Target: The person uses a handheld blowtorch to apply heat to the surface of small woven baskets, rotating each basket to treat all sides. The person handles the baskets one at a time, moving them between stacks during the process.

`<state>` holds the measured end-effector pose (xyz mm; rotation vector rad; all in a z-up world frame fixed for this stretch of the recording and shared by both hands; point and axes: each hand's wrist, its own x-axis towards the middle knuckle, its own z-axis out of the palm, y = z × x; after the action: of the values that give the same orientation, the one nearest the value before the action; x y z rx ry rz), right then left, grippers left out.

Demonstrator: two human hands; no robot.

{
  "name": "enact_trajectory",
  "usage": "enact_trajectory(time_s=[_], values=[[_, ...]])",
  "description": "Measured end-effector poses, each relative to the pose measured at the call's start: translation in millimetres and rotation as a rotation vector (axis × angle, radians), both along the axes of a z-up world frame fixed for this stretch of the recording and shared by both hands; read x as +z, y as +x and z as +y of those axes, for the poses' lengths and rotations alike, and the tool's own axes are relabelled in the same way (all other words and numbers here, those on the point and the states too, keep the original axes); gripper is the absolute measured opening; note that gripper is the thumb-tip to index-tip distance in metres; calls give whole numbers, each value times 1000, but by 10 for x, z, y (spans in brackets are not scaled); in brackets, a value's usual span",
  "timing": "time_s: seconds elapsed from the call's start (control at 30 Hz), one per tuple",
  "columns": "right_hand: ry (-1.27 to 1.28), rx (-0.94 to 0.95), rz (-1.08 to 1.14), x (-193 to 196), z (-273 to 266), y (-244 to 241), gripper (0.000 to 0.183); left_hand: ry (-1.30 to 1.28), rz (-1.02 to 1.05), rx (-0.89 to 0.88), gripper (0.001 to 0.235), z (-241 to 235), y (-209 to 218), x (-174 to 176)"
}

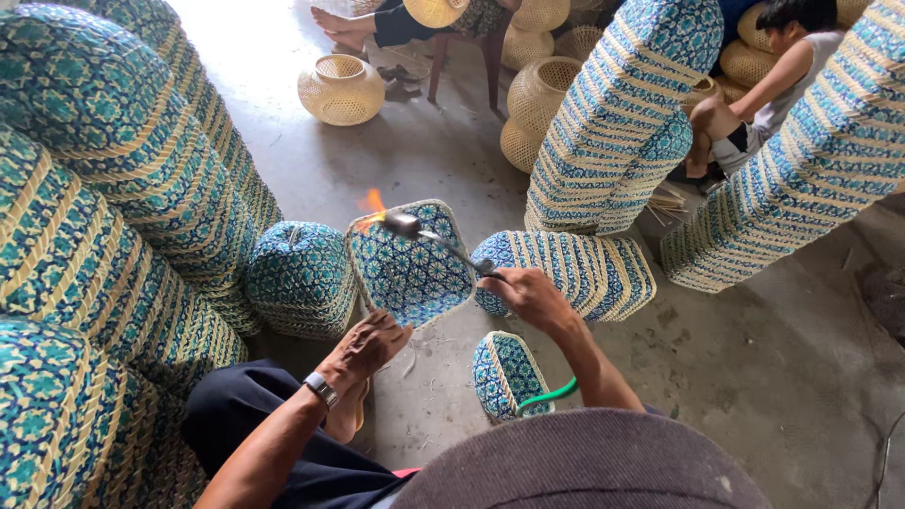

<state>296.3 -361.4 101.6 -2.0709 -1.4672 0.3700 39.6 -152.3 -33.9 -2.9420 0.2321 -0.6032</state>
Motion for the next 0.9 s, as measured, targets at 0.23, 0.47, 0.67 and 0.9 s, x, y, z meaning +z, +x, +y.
enact_trajectory(time_s=[0.23, 0.47, 0.67, 0.9], values=[[109, -187, 181, -477, -707, 35, 38, -22, -188, 82, 45, 70, -90, -185], [406, -486, 726, -1011, -521, -342, 41, -52, -346, 77, 51, -429, 172, -255], [493, -702, 602, -1185, 5, -421, 40, -237, -266, 16, 49, -992, 309, -156], [500, -542, 528, -1329, -6, -172, 36, -317, -433, -5, 60, -1183, 397, 182]])
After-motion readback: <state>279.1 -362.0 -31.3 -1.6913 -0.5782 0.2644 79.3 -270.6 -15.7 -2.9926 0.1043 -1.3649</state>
